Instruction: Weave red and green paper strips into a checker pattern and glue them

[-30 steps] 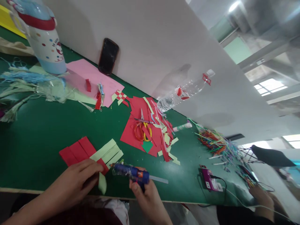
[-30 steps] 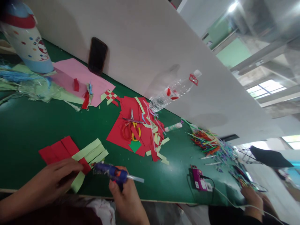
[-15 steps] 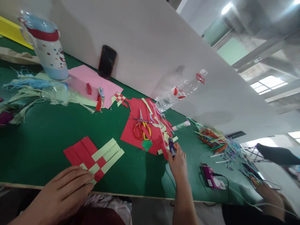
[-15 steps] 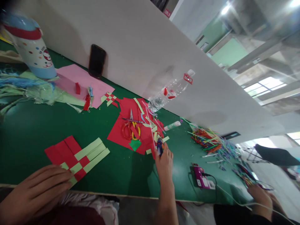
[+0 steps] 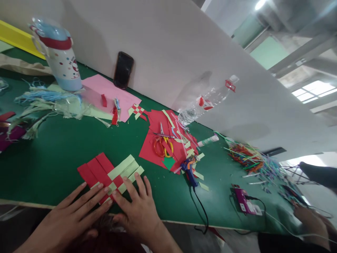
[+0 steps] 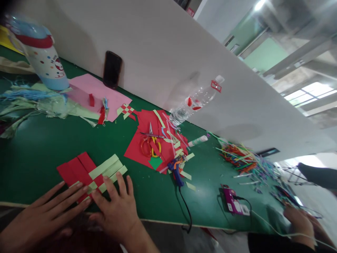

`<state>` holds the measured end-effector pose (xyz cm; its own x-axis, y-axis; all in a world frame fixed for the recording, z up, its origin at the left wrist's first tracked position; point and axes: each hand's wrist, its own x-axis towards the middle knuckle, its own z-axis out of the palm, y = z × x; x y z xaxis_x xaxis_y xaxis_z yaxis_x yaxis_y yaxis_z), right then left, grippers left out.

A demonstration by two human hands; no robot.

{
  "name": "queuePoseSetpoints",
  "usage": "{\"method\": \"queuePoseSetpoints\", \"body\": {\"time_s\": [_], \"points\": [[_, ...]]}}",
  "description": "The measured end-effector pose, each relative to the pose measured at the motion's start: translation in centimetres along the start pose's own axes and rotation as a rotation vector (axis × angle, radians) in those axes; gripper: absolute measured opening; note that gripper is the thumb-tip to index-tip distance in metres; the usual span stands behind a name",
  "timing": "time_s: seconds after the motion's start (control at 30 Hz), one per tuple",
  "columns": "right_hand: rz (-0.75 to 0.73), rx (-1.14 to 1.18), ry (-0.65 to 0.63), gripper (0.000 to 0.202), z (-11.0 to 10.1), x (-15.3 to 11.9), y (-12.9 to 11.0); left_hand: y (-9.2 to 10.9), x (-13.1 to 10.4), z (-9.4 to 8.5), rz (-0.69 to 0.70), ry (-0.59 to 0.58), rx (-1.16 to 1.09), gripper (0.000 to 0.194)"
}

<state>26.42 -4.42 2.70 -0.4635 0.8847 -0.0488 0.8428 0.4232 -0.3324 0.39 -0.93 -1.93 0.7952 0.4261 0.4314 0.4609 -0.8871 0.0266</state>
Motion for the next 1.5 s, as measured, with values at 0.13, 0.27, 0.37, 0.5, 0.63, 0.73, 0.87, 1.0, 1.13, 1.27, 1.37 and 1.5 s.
{"method": "queuePoseSetpoints", "body": {"time_s": [0.13,0.27,0.37,0.5,0.63,0.73,0.87,1.0,1.13,1.27,1.37,1.5], "points": [[0.152,-0.112,-0.015,0.058,-1.4,-0.4,2.8,1.0,-0.3,0.6,-0.178,-0.010,-0.094,0.061],[0.236,-0.229,0.015,0.059,-1.7,-0.6,3.3,1.4,-0.4,0.9,-0.222,-0.003,-0.114,0.069],[0.023,-0.222,0.006,0.066,-1.0,-0.6,2.3,1.3,-0.1,0.9,-0.211,0.029,-0.117,0.075],[0.038,-0.235,0.000,0.062,-1.2,0.0,2.4,1.2,0.4,0.6,-0.199,0.044,-0.109,0.073],[0.163,-0.261,0.057,0.059,-2.4,1.6,3.0,0.6,0.6,-0.5,-0.191,0.046,-0.097,0.078],[-0.008,-0.232,0.055,0.063,-2.2,3.3,2.1,-0.7,1.0,-1.2,-0.238,0.033,-0.063,0.085],[-0.125,-0.195,0.006,0.067,-1.4,5.1,1.0,-2.9,2.4,-0.8,-0.331,0.062,-0.052,0.093],[-0.131,-0.184,-0.027,0.077,-1.2,5.7,1.3,-3.8,3.4,0.0,-0.311,0.031,-0.057,0.102],[-0.132,-0.176,-0.026,0.083,-1.1,5.7,1.7,-3.8,3.1,0.3,-0.317,0.001,-0.077,0.105],[-0.115,-0.148,-0.033,0.085,-0.9,5.6,1.7,-3.8,2.7,0.2,-0.314,-0.027,-0.068,0.108],[-0.111,-0.141,-0.024,0.086,-0.7,5.6,1.7,-3.8,2.8,0.1,-0.322,-0.032,-0.072,0.110],[-0.108,-0.153,0.002,0.086,-0.5,5.5,1.6,-3.5,3.1,0.1,-0.340,-0.005,-0.083,0.111]]}}
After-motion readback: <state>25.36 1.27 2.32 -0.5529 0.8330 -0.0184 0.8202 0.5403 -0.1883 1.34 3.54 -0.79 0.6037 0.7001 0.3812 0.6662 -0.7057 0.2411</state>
